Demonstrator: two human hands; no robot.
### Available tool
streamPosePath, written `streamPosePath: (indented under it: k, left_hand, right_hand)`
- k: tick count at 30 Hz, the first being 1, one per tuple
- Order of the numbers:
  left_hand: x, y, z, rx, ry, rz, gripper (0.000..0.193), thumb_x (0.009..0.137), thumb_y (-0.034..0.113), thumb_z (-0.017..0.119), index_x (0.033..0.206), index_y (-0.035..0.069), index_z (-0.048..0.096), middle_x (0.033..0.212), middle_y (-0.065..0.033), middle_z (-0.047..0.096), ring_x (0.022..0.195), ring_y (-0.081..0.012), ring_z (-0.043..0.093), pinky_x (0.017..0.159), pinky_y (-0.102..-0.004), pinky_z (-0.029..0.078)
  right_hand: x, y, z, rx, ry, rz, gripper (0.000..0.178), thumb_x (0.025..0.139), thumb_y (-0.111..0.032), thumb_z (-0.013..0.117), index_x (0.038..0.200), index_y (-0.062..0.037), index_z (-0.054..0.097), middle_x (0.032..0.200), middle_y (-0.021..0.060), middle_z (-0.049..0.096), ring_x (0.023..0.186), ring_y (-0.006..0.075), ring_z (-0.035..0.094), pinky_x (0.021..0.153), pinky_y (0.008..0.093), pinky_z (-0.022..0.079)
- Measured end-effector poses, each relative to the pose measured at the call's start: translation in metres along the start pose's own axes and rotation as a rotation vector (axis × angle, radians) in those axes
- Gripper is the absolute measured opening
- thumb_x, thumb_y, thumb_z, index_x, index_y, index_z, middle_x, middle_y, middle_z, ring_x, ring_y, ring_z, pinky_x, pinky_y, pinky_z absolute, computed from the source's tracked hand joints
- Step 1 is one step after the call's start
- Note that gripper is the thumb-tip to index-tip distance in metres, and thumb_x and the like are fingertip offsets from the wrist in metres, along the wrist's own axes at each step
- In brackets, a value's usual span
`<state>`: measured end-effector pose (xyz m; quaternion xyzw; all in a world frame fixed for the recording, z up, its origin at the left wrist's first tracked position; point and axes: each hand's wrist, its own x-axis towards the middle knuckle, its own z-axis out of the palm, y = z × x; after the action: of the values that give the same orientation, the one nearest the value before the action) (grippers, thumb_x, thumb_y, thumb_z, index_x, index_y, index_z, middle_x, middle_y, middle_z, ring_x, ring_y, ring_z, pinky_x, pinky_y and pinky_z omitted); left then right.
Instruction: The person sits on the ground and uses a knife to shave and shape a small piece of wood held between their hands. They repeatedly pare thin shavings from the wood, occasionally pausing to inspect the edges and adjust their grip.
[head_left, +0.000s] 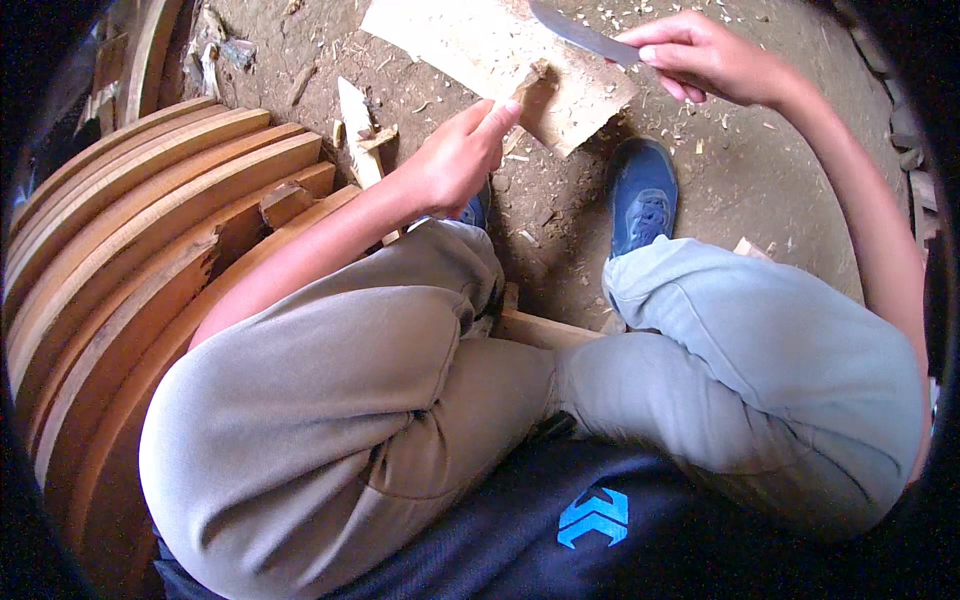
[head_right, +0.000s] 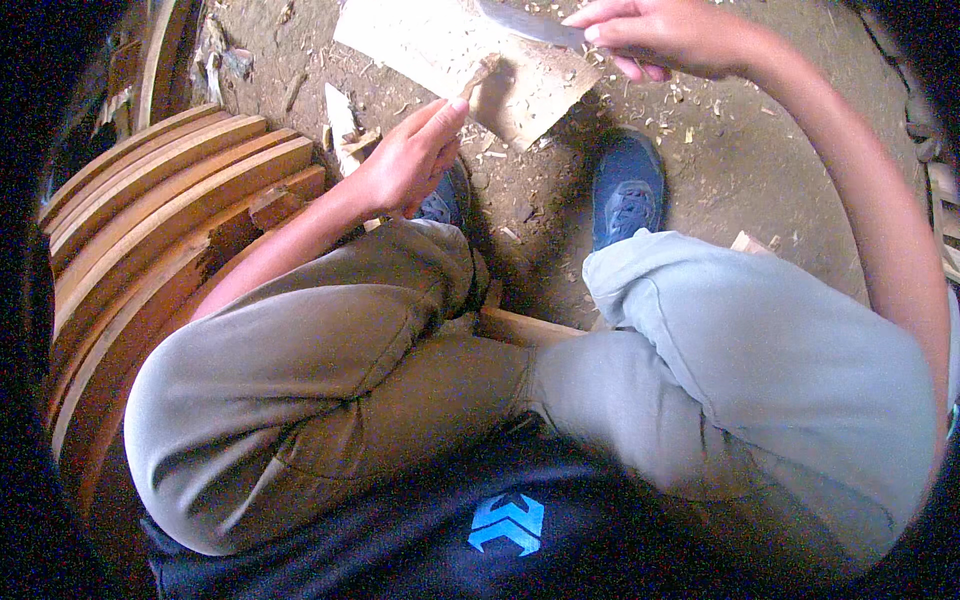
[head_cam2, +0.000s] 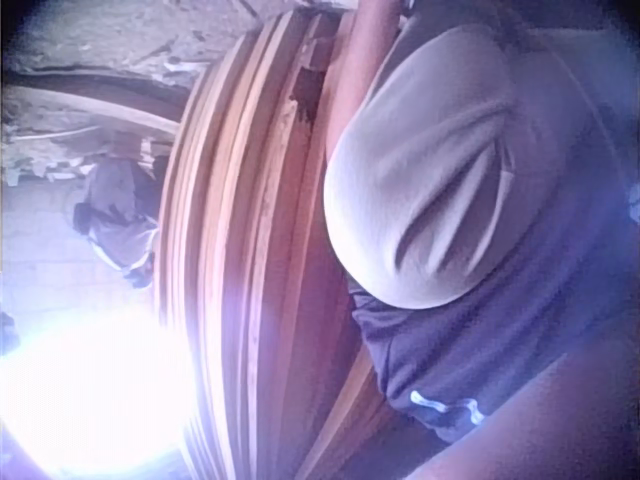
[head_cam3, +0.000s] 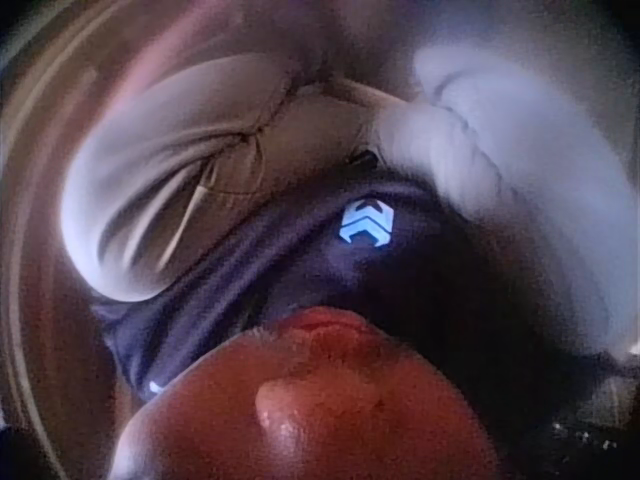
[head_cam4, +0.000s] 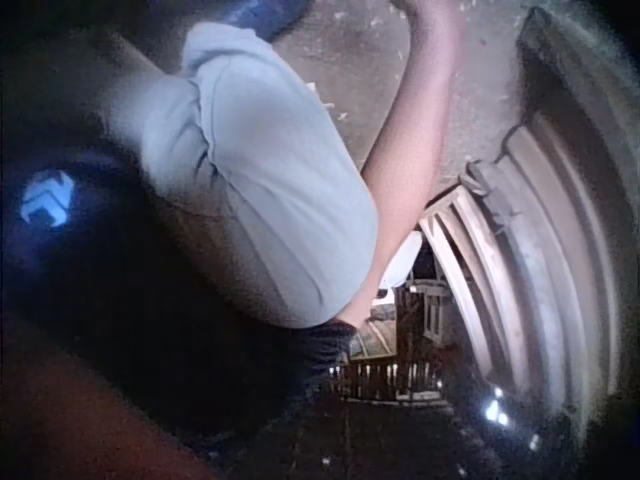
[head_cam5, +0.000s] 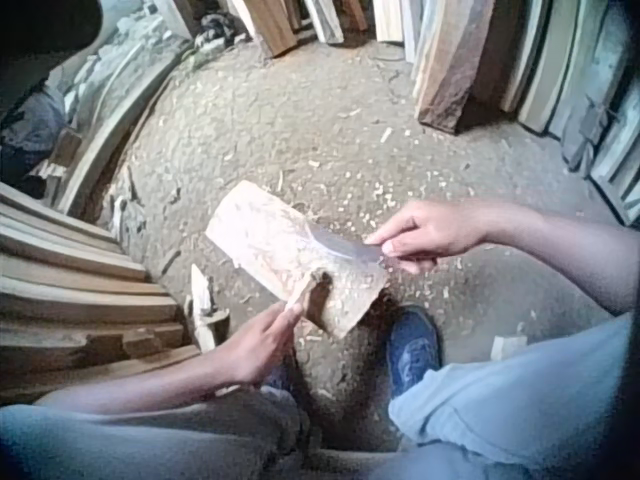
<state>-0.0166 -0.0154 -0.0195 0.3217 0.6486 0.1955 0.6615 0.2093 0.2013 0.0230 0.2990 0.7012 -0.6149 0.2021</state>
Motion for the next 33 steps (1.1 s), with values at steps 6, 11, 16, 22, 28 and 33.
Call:
streamPosePath:
  k: [6, 11, 16, 22, 28, 33]
  left_hand:
    - [-0.001, -0.001, 0.001, -0.011, -0.007, -0.016, 0.048, 0.104, 0.054, 0.035, 0.089, 0.009, 0.046, 0.061, 0.0003, 0.042, 0.035, -0.0109, 0.039, 0.028, -0.0279, 0.032]
    - [0.002, -0.006, -0.001, -0.037, -0.002, -0.004, 0.052, 0.104, 0.051, 0.035, 0.086, 0.005, 0.048, 0.059, -0.0025, 0.047, 0.034, -0.0138, 0.044, 0.031, -0.0303, 0.036]
    - [0.000, -0.003, -0.001, -0.010, 0.011, 0.002, 0.052, 0.104, 0.051, 0.035, 0.087, 0.004, 0.048, 0.059, -0.0023, 0.046, 0.035, -0.0138, 0.044, 0.031, -0.0304, 0.036]
    - [-0.002, 0.002, 0.001, 0.024, 0.023, -0.023, 0.052, 0.104, 0.051, 0.034, 0.089, 0.004, 0.050, 0.062, -0.0024, 0.047, 0.041, -0.0134, 0.046, 0.036, -0.0305, 0.038]
    - [0.013, -0.018, 0.001, -0.039, 0.032, 0.032, 0.034, 0.105, 0.048, 0.040, 0.097, 0.016, 0.048, 0.064, 0.0069, 0.036, 0.047, -0.0056, 0.032, 0.038, -0.0239, 0.024]
    - [0.011, -0.016, 0.001, -0.109, 0.005, 0.025, 0.033, 0.105, 0.047, 0.040, 0.098, 0.016, 0.049, 0.065, 0.0075, 0.036, 0.048, -0.0045, 0.031, 0.039, -0.0238, 0.023]
  right_hand:
    - [-0.028, 0.003, 0.029, -0.213, 0.263, -0.232, 0.032, 0.095, -0.017, 0.059, 0.125, -0.0059, 0.059, 0.075, -0.0016, 0.050, 0.067, 0.0049, 0.048, 0.061, 0.0238, 0.041]
    - [-0.037, -0.018, 0.044, -0.050, 0.276, -0.048, 0.032, 0.099, -0.022, 0.055, 0.127, -0.0079, 0.060, 0.077, -0.0030, 0.057, 0.047, 0.0014, 0.045, 0.040, 0.0183, 0.036]
    - [-0.029, -0.005, 0.034, -0.179, 0.236, -0.220, 0.031, 0.099, -0.021, 0.055, 0.125, -0.0079, 0.063, 0.073, -0.0034, 0.056, 0.051, 0.0020, 0.046, 0.044, 0.0202, 0.036]
    - [-0.028, 0.001, 0.036, -0.287, 0.268, -0.281, 0.030, 0.098, -0.021, 0.055, 0.124, -0.0081, 0.065, 0.073, -0.0037, 0.057, 0.052, 0.0022, 0.045, 0.045, 0.0210, 0.035]
    - [-0.034, -0.014, 0.045, 0.141, 0.199, -0.025, 0.035, 0.100, -0.020, 0.052, 0.129, -0.0043, 0.060, 0.081, -0.0017, 0.062, 0.045, -0.0002, 0.040, 0.034, 0.0179, 0.030]
    - [-0.030, 0.001, 0.036, 0.544, 0.092, 0.096, 0.040, 0.101, -0.023, 0.051, 0.134, -0.0002, 0.055, 0.090, -0.0009, 0.063, 0.040, -0.0017, 0.034, 0.028, 0.0157, 0.025]
